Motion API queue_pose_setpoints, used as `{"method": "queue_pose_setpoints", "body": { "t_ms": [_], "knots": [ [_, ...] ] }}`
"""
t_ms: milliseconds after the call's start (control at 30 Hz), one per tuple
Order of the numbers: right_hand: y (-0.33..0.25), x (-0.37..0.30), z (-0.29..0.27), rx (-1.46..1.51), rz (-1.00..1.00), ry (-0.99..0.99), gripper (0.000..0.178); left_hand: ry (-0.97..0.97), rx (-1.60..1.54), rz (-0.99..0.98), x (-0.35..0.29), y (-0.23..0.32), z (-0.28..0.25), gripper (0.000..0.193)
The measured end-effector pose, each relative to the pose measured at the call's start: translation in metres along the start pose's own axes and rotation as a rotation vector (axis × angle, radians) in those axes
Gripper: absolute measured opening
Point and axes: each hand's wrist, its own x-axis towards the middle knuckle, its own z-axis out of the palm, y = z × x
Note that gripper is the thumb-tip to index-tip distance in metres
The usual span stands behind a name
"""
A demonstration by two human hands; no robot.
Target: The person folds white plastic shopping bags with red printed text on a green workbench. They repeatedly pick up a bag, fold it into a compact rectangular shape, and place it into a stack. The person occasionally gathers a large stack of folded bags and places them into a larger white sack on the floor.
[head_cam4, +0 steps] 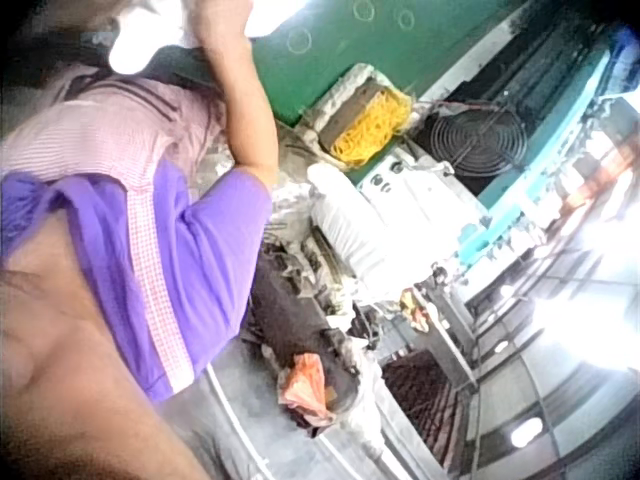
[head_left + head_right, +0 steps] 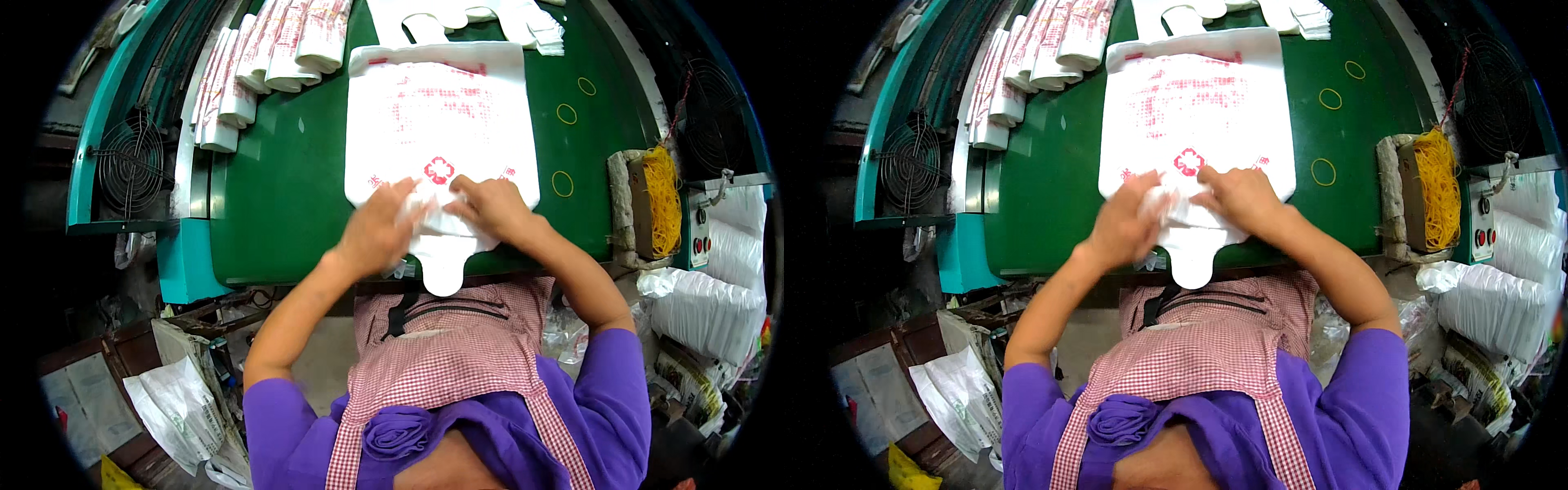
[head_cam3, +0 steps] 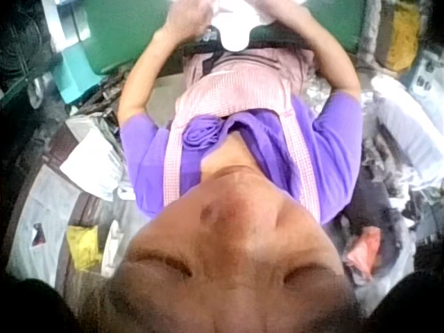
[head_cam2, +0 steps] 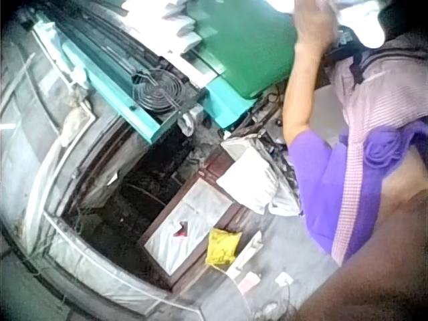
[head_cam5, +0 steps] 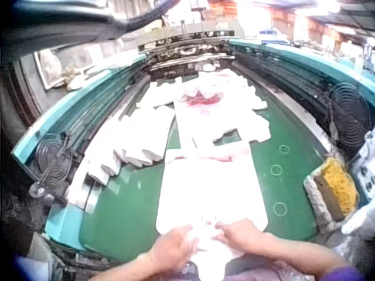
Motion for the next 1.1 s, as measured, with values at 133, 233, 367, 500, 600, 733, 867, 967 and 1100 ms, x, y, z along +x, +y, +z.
{"method": "queue_pose_setpoints", "body": {
  "t_ms": [133,233,367,500,600,733,867,967,1100],
  "knots": [
    [-0.006,-0.017,0.001,-0.173,-0.155,0.188,0.026,-0.184,-0.039,-0.009,-0.013,0.042,-0.001,0.052],
    [0.025,-0.014,-0.005,-0.17,-0.126,0.285,0.04,0.006,0.001,0.047,0.009,0.018,0.013,0.034],
    [-0.002,-0.026,-0.04,0.121,-0.244,0.212,0.05,-0.297,-0.458,-0.272,0.062,-0.036,-0.015,0.023],
    [0.008,-0.015,-0.012,-0.226,-0.23,0.169,0.063,-0.015,-0.047,-0.396,0.089,-0.044,0.001,0.031],
    [0.01,-0.014,-0.008,-0.18,-0.202,0.161,0.064,0.103,0.048,-0.045,0.053,-0.014,-0.012,0.042],
    [0.003,-0.039,-0.007,0.04,-0.349,0.316,0.054,0.044,0.111,-0.049,0.039,-0.002,-0.001,0.041],
    [-0.003,-0.09,0.017,1.072,0.076,0.21,0.049,-0.185,0.051,-0.22,0.058,-0.012,0.001,0.025],
    [0.017,-0.074,0.009,1.941,0.296,0.163,0.067,-0.168,-0.117,-0.191,0.056,-0.028,-0.014,0.023],
    [0.058,-0.041,-0.007,1.768,0.376,0.207,0.053,-0.387,-0.25,0.039,0.024,-0.01,-0.036,0.028]
  ]
}}
